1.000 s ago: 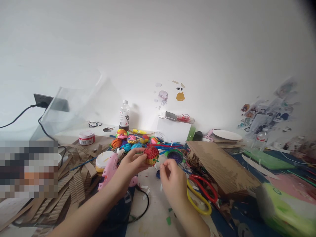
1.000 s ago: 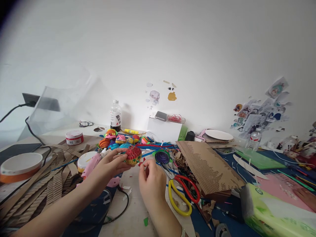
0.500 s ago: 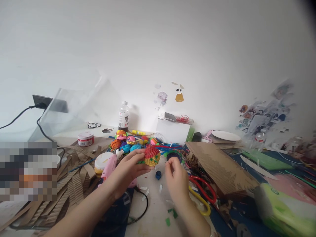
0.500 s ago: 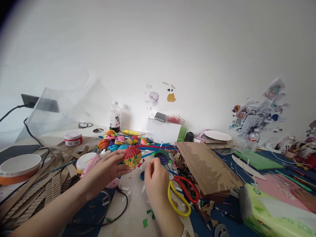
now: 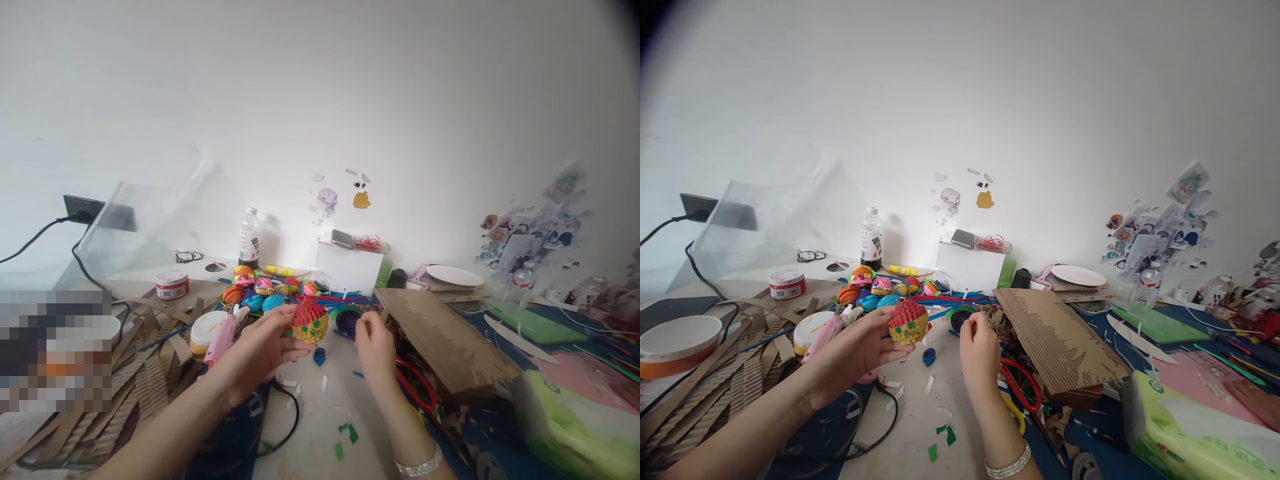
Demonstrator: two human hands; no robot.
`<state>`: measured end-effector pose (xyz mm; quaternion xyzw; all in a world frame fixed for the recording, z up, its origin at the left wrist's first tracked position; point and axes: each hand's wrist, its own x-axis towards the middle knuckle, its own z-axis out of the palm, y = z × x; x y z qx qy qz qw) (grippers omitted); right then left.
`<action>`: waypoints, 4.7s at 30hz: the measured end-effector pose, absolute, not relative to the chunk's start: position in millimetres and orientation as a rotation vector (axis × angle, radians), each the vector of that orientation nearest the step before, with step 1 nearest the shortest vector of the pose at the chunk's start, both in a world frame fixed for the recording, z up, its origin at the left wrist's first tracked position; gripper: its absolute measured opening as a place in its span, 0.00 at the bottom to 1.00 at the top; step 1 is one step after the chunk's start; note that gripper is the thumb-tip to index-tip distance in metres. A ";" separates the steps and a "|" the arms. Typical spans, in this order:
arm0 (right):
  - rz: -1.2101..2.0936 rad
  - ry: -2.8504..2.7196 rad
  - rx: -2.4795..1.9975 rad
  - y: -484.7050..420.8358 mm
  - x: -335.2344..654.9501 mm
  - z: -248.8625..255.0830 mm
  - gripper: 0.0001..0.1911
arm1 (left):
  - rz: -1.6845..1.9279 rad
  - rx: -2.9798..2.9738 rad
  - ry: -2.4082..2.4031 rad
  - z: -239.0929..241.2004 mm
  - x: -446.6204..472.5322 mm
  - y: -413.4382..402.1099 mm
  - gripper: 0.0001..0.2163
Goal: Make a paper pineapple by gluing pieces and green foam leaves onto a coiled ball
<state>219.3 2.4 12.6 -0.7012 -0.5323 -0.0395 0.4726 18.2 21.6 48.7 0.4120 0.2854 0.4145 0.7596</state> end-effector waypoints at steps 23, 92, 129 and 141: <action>-0.240 -1.137 -1.799 12.1 261.4 8.1 0.15 | 0.921 0.870 0.316 62.6 5.4 16.9 0.11; 1.188 -0.925 -0.734 -10.0 159.7 17.8 0.18 | 1.295 0.873 0.546 41.9 17.6 27.2 0.16; 0.801 -1.120 -1.030 -11.5 178.9 28.9 0.11 | 1.030 0.897 0.524 45.2 22.5 20.7 0.12; 0.912 -1.038 -0.982 -10.2 176.4 27.2 0.15 | 1.059 0.878 0.566 45.0 24.3 20.9 0.13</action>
